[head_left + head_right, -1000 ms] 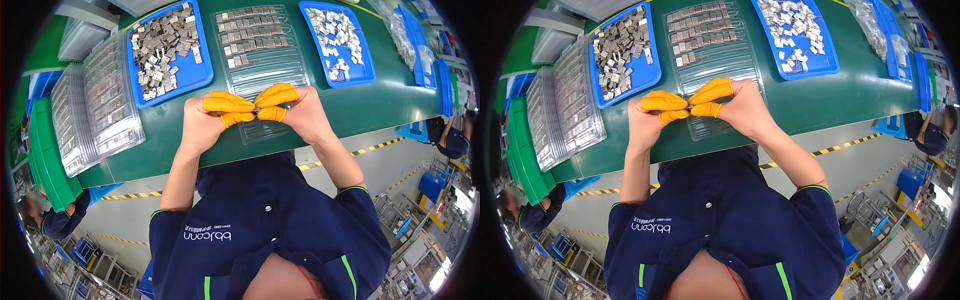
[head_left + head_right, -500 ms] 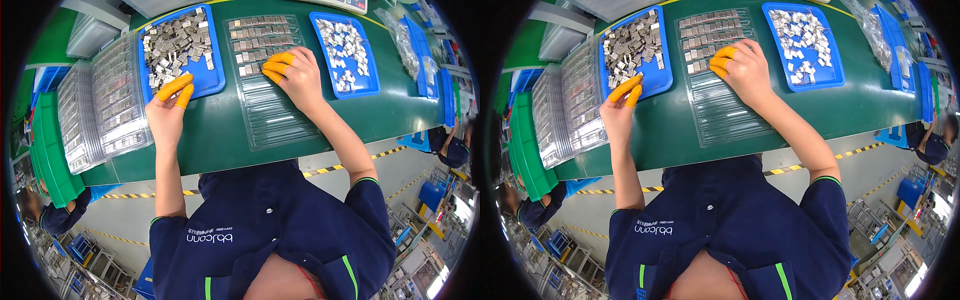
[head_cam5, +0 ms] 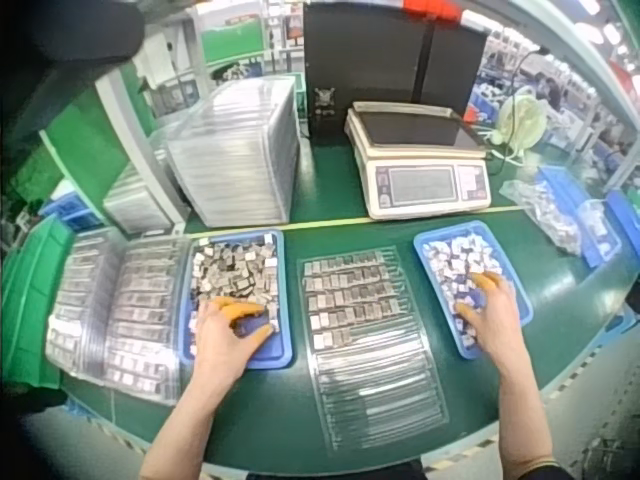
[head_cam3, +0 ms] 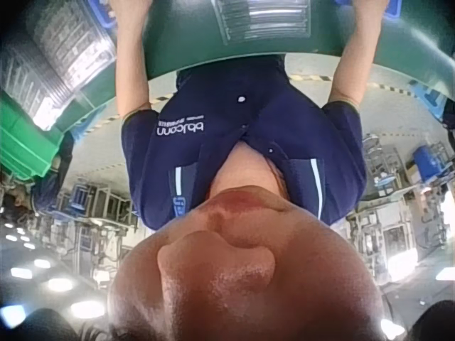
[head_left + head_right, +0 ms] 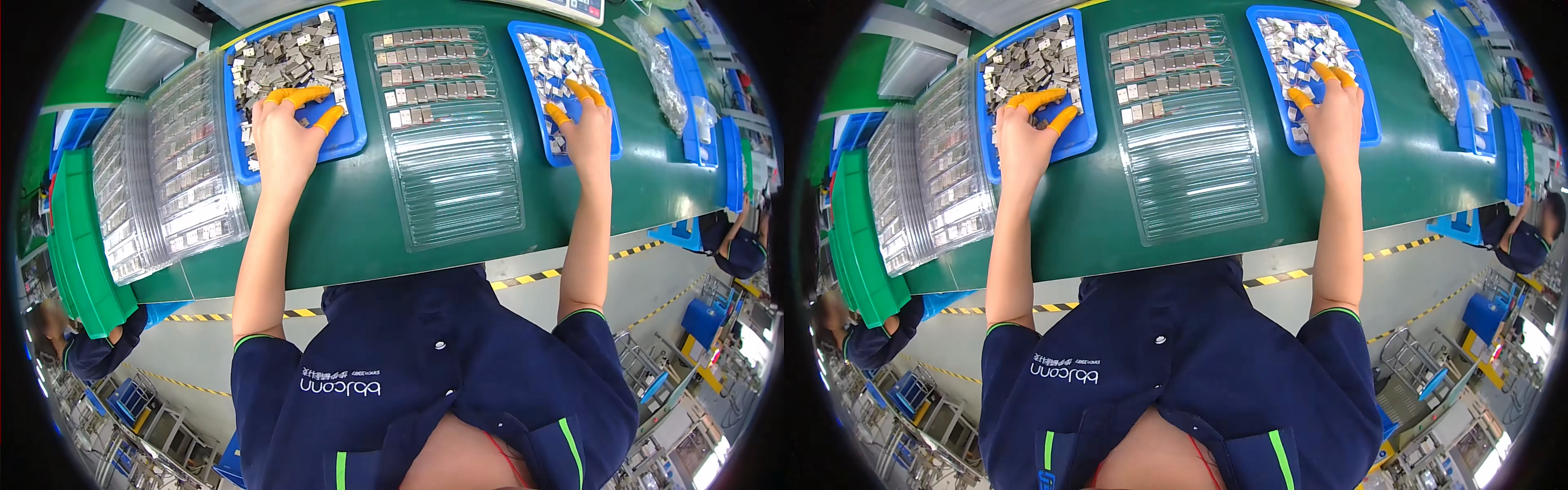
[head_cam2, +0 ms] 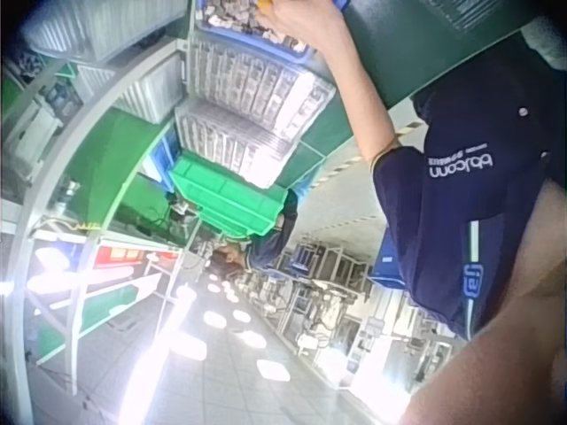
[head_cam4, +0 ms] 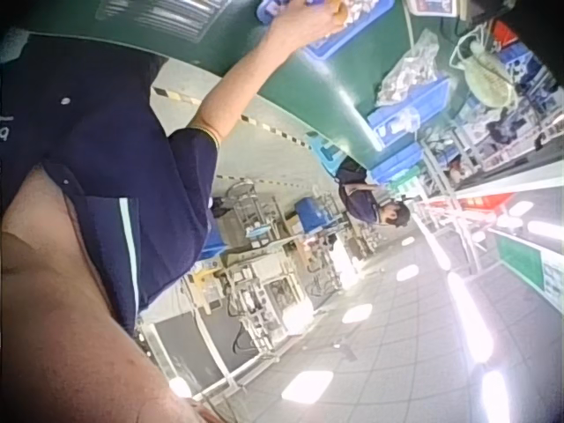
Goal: The person picks small metallic components from blue trays and places them into a clear plastic tray with grid slots. They use yellow finger cots to handle the parts, carefully aligning each piece into the designated slots. The process is repetitive, involving picking, orienting, and placing the components one by one.
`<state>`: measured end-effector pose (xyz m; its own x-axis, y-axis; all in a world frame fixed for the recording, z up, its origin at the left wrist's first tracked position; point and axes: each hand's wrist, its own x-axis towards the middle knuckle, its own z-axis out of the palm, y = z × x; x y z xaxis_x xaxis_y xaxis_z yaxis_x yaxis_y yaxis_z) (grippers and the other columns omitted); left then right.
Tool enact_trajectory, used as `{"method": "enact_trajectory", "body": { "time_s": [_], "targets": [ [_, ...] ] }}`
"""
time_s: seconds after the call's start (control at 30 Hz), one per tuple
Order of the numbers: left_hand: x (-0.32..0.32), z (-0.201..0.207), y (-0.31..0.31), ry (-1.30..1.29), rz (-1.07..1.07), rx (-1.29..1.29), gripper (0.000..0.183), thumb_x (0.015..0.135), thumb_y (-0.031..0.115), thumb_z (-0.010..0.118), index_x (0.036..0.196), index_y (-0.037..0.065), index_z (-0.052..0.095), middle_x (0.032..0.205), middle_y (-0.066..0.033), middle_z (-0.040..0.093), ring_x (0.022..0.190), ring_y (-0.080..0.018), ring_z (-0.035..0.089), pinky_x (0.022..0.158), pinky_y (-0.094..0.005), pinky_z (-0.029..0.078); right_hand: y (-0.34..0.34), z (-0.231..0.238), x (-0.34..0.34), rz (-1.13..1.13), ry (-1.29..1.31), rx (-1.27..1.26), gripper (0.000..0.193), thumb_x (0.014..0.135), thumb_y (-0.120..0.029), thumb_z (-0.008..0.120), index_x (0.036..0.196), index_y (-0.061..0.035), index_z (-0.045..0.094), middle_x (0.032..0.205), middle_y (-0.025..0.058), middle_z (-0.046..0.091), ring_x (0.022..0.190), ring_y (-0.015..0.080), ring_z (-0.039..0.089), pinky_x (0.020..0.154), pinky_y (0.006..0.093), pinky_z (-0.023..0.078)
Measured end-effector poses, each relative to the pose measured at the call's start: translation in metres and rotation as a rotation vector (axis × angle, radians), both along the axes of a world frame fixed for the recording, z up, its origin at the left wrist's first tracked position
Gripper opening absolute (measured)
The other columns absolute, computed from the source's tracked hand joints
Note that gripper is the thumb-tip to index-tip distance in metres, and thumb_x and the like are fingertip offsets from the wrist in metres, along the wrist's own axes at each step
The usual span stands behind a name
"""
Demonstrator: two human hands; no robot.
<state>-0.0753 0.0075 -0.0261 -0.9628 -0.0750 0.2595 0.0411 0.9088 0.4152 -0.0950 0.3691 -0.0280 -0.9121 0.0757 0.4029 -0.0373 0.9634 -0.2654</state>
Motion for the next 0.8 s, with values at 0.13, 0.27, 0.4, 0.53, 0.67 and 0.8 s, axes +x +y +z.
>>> {"method": "enact_trajectory", "body": {
  "time_s": [0.13,0.27,0.4,0.53,0.67,0.8],
  "targets": [
    [-0.007,-0.014,0.000,-0.004,0.038,-0.064,0.032,0.067,0.026,0.078,0.093,0.009,0.071,0.092,-0.0122,0.064,0.092,-0.0294,0.052,0.084,-0.0388,0.042,0.013,-0.006,-0.006,-0.139,-0.296,-0.101,0.023,0.073,-0.009,0.071,0.092,0.0018,0.065,0.088,0.0180,0.065,0.077,0.0305,0.062,0.073,0.0380,0.049],
    [-0.001,-0.001,0.011,-0.011,0.055,-0.115,0.036,0.066,0.032,0.078,0.087,0.004,0.070,0.090,-0.0158,0.062,0.093,-0.0305,0.051,0.084,-0.0404,0.040,0.020,-0.013,-0.004,-0.024,-0.213,-0.199,0.016,0.072,-0.004,0.068,0.086,0.0037,0.064,0.086,0.0176,0.064,0.072,0.0282,0.064,0.067,0.0364,0.050],
    [0.004,0.000,0.014,-0.078,0.099,-0.217,0.033,0.067,0.032,0.078,0.087,0.007,0.071,0.089,-0.0131,0.062,0.092,-0.0293,0.051,0.082,-0.0395,0.039,0.024,-0.014,-0.001,0.043,-0.202,-0.148,0.018,0.071,-0.006,0.071,0.086,0.0020,0.067,0.089,0.0162,0.065,0.073,0.0271,0.065,0.066,0.0354,0.050],
    [0.003,-0.014,0.005,-0.020,0.026,-0.145,0.027,0.069,0.027,0.077,0.088,0.008,0.071,0.083,-0.0089,0.063,0.082,-0.0241,0.053,0.072,-0.0347,0.042,0.015,-0.009,0.002,0.076,-0.073,-0.132,0.020,0.070,-0.008,0.073,0.087,0.0003,0.068,0.091,0.0135,0.066,0.073,0.0247,0.065,0.068,0.0330,0.051],
    [0.006,-0.010,0.012,-0.093,0.051,0.358,0.023,0.067,0.018,0.078,0.084,0.005,0.071,0.079,-0.0099,0.062,0.073,-0.0211,0.058,0.071,-0.0299,0.045,0.010,0.000,0.008,-0.032,-0.148,-0.436,0.018,0.073,-0.009,0.073,0.088,-0.0004,0.069,0.092,0.0099,0.067,0.074,0.0174,0.064,0.068,0.0295,0.051],
    [0.017,-0.002,0.011,0.005,-0.012,0.632,0.021,0.070,0.008,0.077,0.088,0.002,0.069,0.084,-0.0045,0.064,0.070,-0.0097,0.055,0.069,-0.0241,0.045,0.008,0.003,0.016,0.087,-0.051,-0.884,0.022,0.077,-0.005,0.071,0.098,0.0000,0.066,0.092,0.0064,0.066,0.080,0.0116,0.061,0.071,0.0231,0.049]
  ]
}}
